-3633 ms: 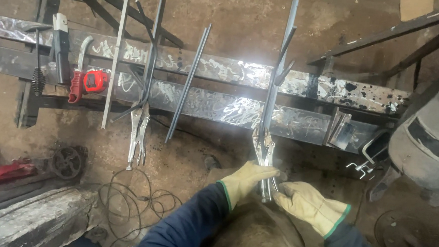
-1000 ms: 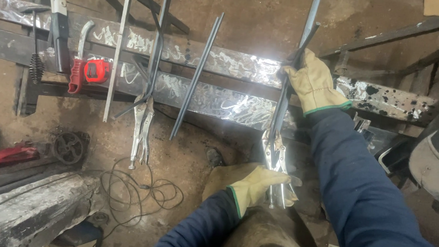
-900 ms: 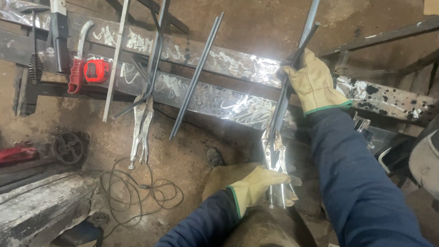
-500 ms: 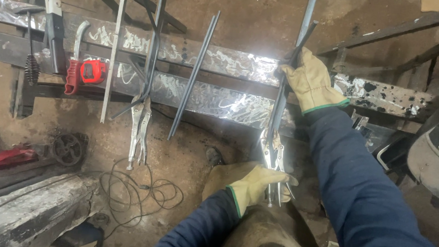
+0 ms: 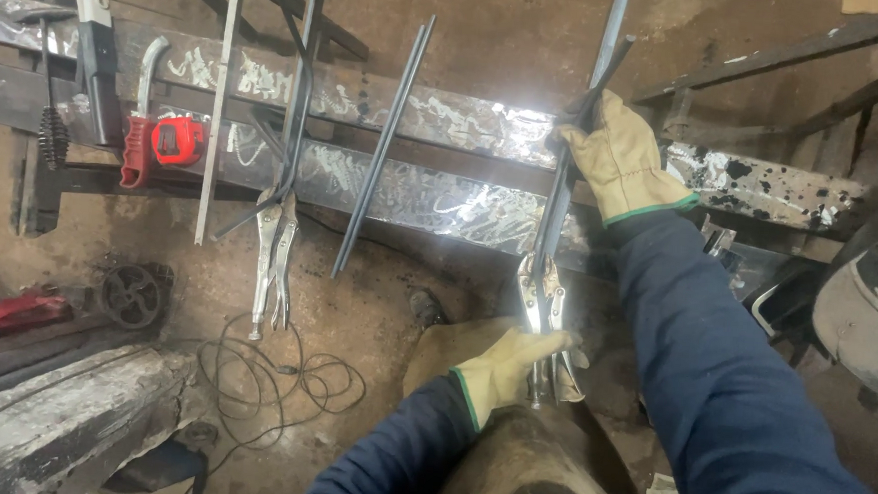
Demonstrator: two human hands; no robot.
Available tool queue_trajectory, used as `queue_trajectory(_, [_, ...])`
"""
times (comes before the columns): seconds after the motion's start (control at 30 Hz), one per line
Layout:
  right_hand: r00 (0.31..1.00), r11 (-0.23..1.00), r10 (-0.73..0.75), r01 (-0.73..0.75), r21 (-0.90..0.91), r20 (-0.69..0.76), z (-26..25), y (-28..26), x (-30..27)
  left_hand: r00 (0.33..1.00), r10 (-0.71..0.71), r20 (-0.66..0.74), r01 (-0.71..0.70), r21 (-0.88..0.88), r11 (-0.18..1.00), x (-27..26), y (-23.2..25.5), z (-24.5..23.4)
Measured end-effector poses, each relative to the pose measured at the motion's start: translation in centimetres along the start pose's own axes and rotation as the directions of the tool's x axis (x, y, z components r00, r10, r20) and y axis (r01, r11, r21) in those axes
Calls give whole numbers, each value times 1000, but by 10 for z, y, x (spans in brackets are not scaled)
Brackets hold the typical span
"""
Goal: The person positions a horizontal metal bar between two vertical bars clamped to a workbench and secures it with locking pliers. They repeatedly adjust the bar's position and tighten the pliers to hold the assembly in place.
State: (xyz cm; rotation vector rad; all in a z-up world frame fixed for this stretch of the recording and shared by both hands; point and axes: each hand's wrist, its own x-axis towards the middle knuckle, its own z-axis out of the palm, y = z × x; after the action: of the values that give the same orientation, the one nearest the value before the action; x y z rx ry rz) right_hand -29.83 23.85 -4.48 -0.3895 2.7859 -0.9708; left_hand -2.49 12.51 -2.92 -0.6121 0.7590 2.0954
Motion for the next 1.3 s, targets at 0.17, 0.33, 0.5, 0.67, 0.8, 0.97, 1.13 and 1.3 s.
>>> queue_trajectory(0.17, [1000,999,4,-4,-52,2,6,4,5,998,45,-32,-45,10,999,11,-8,-5])
queue_trajectory(0.33, [1000,999,13,-13,-52,-11,6,5,3,999,45,-17,-46,-90,995,11,-17,-8])
queue_trajectory(0.5, [999,997,-25,22,-67,-40,3,5,0,998,52,-19,-55,-285,957,13,-26,-13])
queue_trajectory(0.67, [1000,1000,18,-17,-23,16,-2,-4,2,999,-34,-26,23,-338,941,3,-10,2])
queue_trajectory(0.8, [997,991,63,-56,-118,53,9,10,12,999,-38,-29,27,-334,942,-2,-2,9])
queue_trajectory(0.97, [985,985,152,-145,-94,76,-6,-16,2,998,-36,-52,17,-339,941,4,-13,2])
queue_trajectory(1.13, [979,982,181,-175,-69,93,-6,-17,3,984,-74,-164,25,-283,959,6,-12,11])
queue_trajectory(1.3, [985,988,145,-140,-57,91,-6,-17,3,950,-167,-264,103,-238,966,3,-3,19])
